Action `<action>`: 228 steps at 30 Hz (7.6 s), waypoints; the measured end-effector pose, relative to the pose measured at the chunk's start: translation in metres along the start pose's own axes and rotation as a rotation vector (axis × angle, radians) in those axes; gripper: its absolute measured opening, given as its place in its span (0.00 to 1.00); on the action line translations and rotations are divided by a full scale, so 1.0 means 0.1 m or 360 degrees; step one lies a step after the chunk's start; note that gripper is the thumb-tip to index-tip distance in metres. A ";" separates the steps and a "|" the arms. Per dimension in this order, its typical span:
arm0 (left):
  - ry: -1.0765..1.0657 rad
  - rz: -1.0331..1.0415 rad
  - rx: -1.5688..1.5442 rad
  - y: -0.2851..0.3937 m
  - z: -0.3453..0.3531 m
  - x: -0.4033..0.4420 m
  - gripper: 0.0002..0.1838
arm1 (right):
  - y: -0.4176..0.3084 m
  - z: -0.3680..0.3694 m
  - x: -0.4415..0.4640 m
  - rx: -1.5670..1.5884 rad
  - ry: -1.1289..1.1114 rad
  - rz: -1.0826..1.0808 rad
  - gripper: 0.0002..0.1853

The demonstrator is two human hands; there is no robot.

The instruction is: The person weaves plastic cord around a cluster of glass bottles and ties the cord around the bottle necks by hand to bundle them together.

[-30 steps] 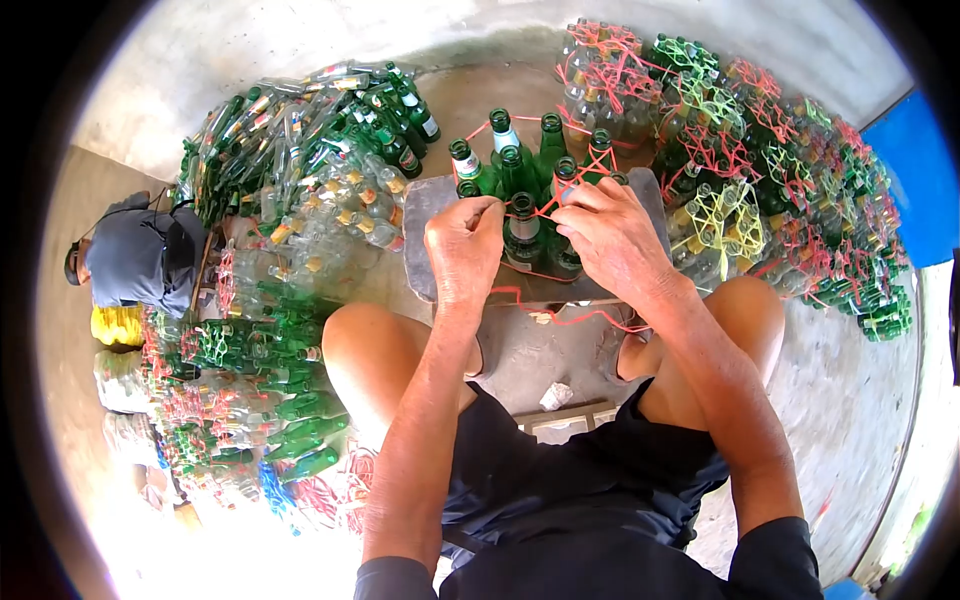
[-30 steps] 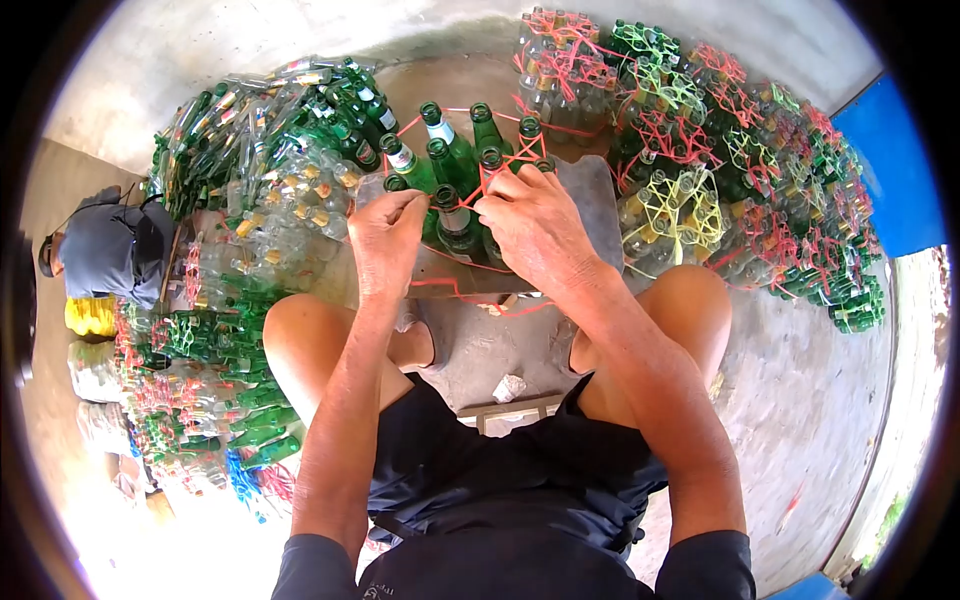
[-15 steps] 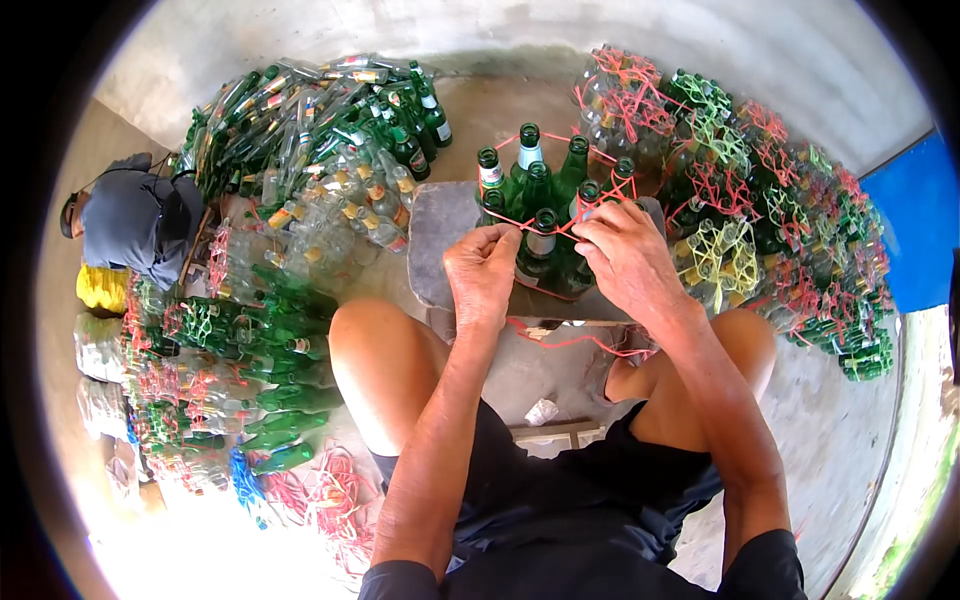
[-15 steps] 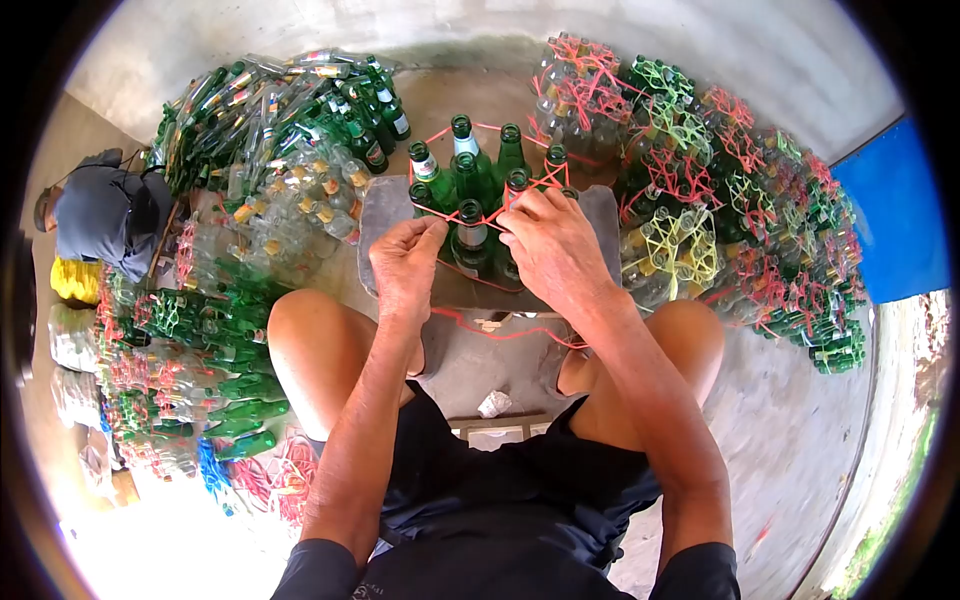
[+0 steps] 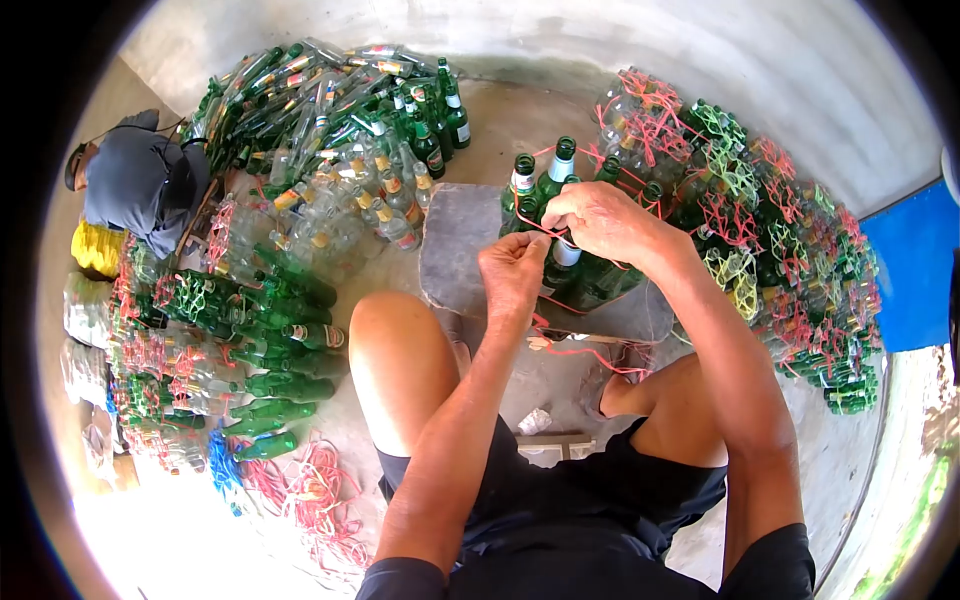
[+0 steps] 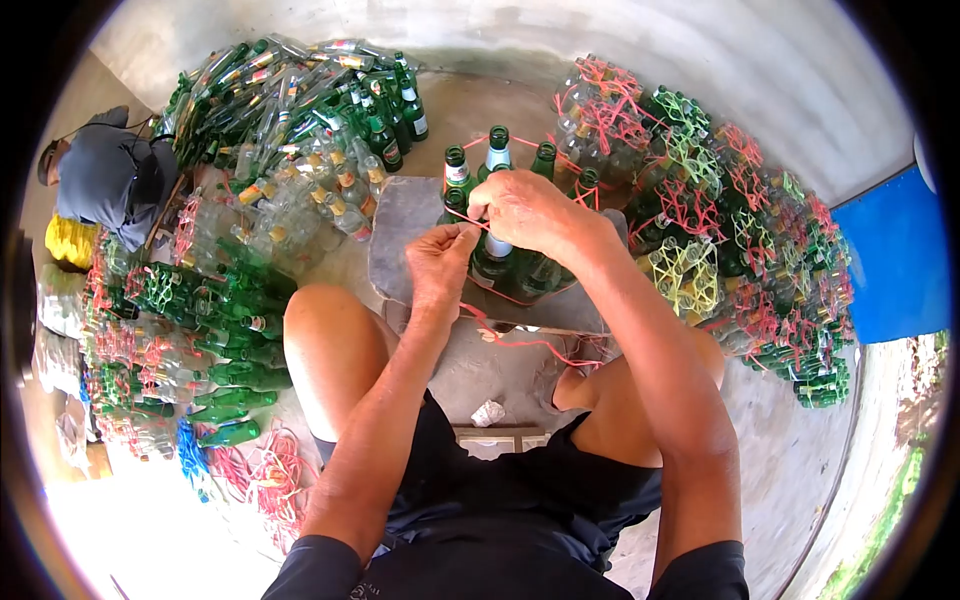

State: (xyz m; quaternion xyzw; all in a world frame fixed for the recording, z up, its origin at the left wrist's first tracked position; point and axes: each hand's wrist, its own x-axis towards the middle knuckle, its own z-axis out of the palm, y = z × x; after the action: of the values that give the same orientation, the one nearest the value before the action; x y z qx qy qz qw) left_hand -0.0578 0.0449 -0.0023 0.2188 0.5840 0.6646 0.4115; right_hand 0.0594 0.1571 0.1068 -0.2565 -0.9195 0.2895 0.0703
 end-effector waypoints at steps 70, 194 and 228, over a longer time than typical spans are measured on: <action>0.0047 0.0084 -0.0151 -0.16 0.28 0.01 0.11 | 0.47 -0.52 0.59 -0.0572 -0.0207 -0.0150 0.03; -0.0168 0.0122 0.0021 -0.02 0.00 -0.59 0.10 | 0.85 -0.34 -1.23 -0.0413 0.0455 0.0165 0.17; -0.0025 0.0233 0.0231 -0.32 0.05 -0.22 0.12 | 0.02 -0.09 -0.08 0.0031 -0.0763 0.0359 0.22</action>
State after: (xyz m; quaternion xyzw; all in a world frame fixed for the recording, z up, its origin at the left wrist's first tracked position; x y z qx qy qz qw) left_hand -0.0323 0.0298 -0.0271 0.2955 0.6099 0.6471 0.3494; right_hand 0.0692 0.1591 0.1127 -0.2807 -0.8727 0.3568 -0.1798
